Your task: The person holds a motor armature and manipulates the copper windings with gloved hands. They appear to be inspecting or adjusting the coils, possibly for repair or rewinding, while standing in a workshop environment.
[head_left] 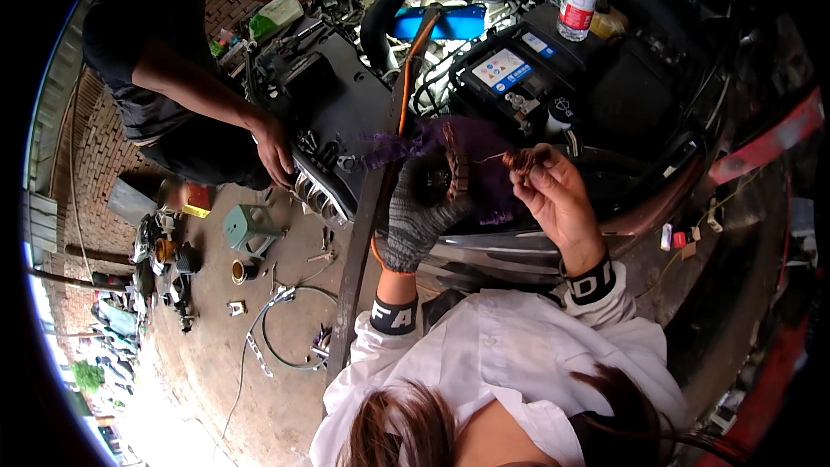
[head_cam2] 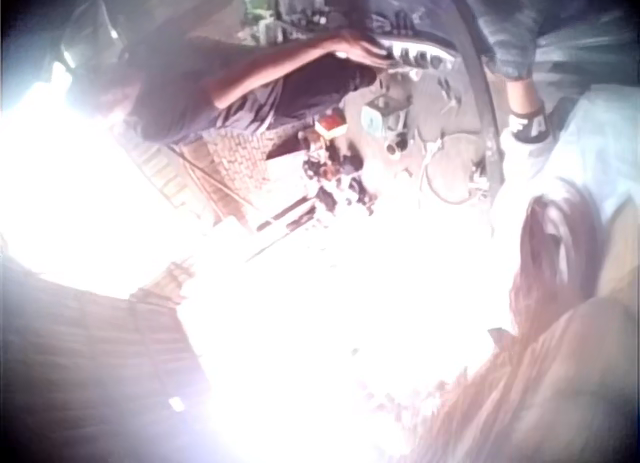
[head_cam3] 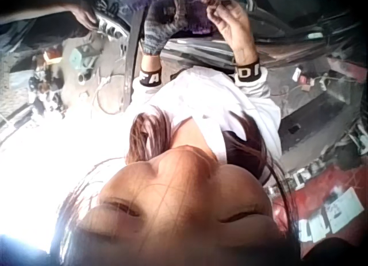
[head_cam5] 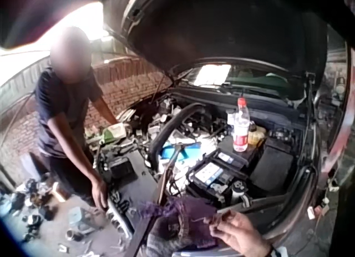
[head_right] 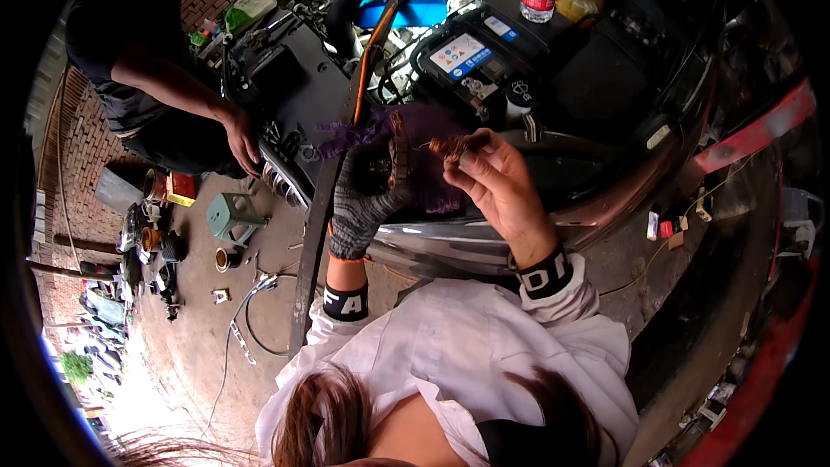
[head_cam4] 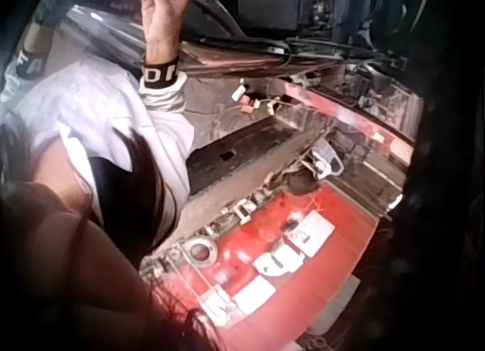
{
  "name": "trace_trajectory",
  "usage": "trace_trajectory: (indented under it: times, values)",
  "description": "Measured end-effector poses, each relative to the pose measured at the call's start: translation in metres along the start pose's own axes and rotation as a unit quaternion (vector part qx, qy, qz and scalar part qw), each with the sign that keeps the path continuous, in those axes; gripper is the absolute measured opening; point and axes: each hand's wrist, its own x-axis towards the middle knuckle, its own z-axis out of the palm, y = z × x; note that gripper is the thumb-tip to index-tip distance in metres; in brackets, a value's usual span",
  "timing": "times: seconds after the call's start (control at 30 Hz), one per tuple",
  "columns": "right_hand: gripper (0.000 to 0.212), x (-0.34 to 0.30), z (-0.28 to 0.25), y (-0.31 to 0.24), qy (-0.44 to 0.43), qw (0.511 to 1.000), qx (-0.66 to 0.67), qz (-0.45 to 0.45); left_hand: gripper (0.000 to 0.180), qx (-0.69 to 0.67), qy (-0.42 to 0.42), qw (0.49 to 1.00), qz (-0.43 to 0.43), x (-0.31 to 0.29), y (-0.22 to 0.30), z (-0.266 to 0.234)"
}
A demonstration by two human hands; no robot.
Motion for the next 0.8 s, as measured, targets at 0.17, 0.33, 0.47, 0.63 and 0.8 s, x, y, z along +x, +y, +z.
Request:
trace_trajectory:
  times: [0.17, 0.33, 0.47, 0.63, 0.8]
  values:
    - [0.008, 0.021, 0.027, -0.001, 0.099, 0.961, -0.128, -0.224, 0.086, 0.094, 0.009, 0.994, 0.05, -0.005, 0.006, 0.014]
    - [0.02, 0.027, 0.044, -0.017, 0.114, 0.585, -0.658, -0.461, 0.082, 0.185, -0.007, 0.974, 0.129, -0.018, 0.041, 0.033]
    - [0.018, 0.017, 0.056, -0.036, -0.01, 0.541, -0.768, -0.341, 0.074, 0.343, 0.017, 0.894, 0.289, -0.018, 0.048, 0.025]
    - [0.015, -0.001, 0.07, -0.06, -0.125, 0.536, -0.807, -0.216, 0.067, 0.445, 0.031, 0.824, 0.348, -0.014, 0.066, 0.021]
    - [0.022, 0.016, 0.052, -0.086, -0.3, 0.726, -0.619, -0.019, 0.062, 0.456, 0.007, 0.799, 0.393, -0.012, 0.059, 0.021]
